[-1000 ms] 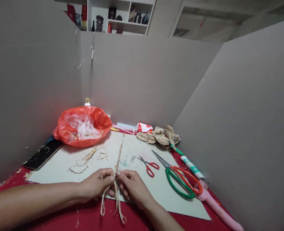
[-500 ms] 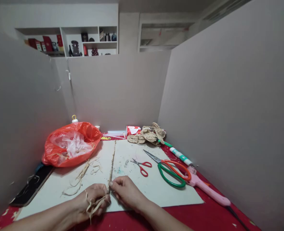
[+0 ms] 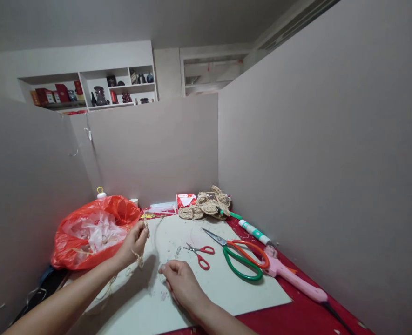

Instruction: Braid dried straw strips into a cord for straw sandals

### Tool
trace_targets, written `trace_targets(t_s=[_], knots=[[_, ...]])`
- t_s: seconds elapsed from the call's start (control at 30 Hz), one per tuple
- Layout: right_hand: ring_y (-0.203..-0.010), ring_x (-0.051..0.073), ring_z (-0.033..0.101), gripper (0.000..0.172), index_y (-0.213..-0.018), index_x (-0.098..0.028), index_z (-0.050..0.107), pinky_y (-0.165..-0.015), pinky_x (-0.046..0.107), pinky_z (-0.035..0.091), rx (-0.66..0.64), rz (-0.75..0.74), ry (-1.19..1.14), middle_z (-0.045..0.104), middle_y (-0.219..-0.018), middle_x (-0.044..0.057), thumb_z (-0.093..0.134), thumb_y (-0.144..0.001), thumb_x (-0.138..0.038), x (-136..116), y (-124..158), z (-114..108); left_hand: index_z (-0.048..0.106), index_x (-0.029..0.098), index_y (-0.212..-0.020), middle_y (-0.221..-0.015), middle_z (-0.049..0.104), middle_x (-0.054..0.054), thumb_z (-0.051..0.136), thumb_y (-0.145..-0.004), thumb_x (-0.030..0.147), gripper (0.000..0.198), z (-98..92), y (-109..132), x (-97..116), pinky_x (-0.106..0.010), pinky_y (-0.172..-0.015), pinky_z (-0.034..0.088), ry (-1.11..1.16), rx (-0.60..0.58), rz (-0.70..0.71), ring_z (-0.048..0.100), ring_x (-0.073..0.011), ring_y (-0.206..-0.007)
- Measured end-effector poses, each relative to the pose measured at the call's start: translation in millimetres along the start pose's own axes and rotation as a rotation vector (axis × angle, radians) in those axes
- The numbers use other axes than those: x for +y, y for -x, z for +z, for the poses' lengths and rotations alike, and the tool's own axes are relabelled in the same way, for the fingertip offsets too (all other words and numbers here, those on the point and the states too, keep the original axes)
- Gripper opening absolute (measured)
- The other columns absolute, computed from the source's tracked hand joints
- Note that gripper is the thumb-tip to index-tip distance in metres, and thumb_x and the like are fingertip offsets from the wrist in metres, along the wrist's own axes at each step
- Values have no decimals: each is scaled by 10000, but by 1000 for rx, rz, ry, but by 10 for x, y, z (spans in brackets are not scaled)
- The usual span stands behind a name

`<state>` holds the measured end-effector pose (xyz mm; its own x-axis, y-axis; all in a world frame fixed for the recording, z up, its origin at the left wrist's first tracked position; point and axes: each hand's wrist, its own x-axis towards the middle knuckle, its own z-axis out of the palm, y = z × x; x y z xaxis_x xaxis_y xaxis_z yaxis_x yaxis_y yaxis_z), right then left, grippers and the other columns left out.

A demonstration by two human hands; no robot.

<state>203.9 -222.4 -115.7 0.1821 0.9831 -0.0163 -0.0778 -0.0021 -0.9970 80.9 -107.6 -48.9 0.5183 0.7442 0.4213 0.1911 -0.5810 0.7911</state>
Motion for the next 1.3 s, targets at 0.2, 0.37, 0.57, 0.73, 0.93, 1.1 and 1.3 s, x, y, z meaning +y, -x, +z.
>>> trace_targets(t_s=[0.2,0.37,0.57,0.73,0.93,1.1,1.3], knots=[[-314,46,311,444,-843,-140,575,-326,181,201,43,19,-124,434,-462,-82,424,-834,-558,-85,7,-40,367,193,-745,-699,421,9,371,-893,179,149,-101,457,144,-240,-583,291,-317,-281,417,349,-108,-615],[-312,34,305,434,-777,-160,553,-309,165,226,-111,-17,-259,435,-471,-92,550,-772,-593,-125,66,-8,368,196,-733,-672,444,27,435,-839,175,127,16,808,109,-226,-558,280,-331,-552,207,313,-96,-583],[-328,23,319,388,-692,-145,577,-318,155,217,-54,-23,-238,467,-466,-85,656,-712,-525,-73,66,11,422,179,-767,-712,486,14,415,-895,402,257,177,809,-49,-220,-608,345,21,-446,-128,402,-99,-641],[-300,27,339,382,-615,-141,569,-308,154,212,2,19,-211,509,-420,-58,628,-751,-493,11,12,-31,376,198,-747,-525,413,76,558,-791,542,391,316,790,-346,-195,-396,188,452,-383,-508,283,-50,-395],[-268,33,326,372,-588,-139,575,-298,158,202,16,50,-199,497,-362,-55,629,-769,-460,58,-29,-74,465,191,-919,-527,473,68,615,-779,472,348,362,702,-118,-188,-405,257,578,-419,-575,351,-64,-388],[-282,34,327,366,-569,-144,570,-296,159,219,77,79,-225,504,-387,-52,652,-749,-453,82,-44,-96,527,156,-742,-671,535,-17,378,-918,414,346,380,698,-60,-229,-674,387,199,-541,-231,492,-115,-670],[-294,20,222,354,-583,-157,557,-301,166,144,192,144,-316,380,-374,-97,680,-708,-465,16,-97,-237,451,181,-731,-593,423,44,351,-894,231,198,307,903,-61,-202,-505,256,-270,-646,-141,311,-78,-527]])
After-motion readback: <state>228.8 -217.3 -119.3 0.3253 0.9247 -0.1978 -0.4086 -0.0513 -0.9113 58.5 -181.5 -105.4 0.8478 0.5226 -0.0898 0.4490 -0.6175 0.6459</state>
